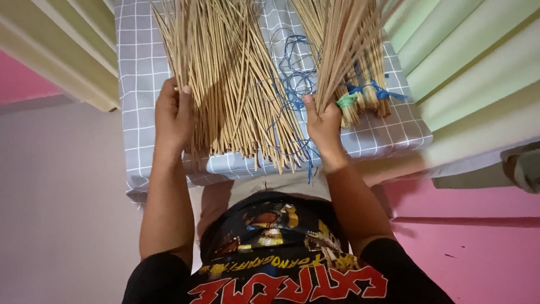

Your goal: Gathering thin wooden sticks and tying them into bundles using blue plastic string.

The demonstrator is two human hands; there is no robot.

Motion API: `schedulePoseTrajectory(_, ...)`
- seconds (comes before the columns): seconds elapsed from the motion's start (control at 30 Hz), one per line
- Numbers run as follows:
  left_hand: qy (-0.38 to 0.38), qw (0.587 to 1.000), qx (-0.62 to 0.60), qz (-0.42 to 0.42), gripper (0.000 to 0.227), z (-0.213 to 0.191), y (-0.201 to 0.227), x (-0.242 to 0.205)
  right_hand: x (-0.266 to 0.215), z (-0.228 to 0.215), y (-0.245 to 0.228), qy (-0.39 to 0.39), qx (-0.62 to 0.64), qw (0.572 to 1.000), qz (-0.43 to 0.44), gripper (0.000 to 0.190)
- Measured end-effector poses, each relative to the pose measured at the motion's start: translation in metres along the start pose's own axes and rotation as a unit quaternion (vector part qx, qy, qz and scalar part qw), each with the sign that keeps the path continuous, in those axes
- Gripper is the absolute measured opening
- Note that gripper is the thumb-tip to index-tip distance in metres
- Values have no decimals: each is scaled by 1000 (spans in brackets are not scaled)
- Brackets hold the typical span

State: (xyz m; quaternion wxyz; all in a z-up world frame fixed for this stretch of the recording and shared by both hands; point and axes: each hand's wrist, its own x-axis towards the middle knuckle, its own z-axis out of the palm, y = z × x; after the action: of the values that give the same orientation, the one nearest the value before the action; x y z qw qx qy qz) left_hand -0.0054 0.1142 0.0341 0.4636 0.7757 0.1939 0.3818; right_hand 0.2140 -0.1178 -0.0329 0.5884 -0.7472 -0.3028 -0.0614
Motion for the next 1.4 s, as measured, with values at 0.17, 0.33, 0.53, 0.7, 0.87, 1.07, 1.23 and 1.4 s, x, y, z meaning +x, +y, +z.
schedulePoseTrajectory(0.17, 1, 994, -93, -60, 24, 20, 23, -16, 12, -6, -11, 10, 0, 1000, 22, 23)
schedulePoseTrajectory(0.33, -16, 980, -175, -96, 26, 46, 15, -28, 15, -6, -41, -4, -14, 999, 35, 21)
schedulePoseTrajectory(0.53, -48, 974, -215, -57, 20, 76, 26, -42, -10, 37, -79, -105, 223, 962, 117, 34)
schedulePoseTrajectory(0.7, -41, 987, -151, -18, 15, 84, 28, -49, -34, 69, -59, -105, 284, 941, 149, 30)
schedulePoseTrajectory(0.87, -42, 983, -173, -41, 13, 87, 28, -55, -31, 63, -84, -64, 296, 943, 141, 23)
schedulePoseTrajectory(1.07, -20, 980, -188, -66, 15, 88, 41, -56, -29, 51, -98, -56, 281, 953, 101, 25)
schedulePoseTrajectory(1.23, 9, 963, -243, -118, 17, 88, 26, -51, -13, 49, -61, -38, 310, 948, 65, 23)
schedulePoseTrajectory(1.4, 8, 960, -240, -146, 15, 90, 23, -56, -14, 51, -57, -57, 336, 938, 67, 32)
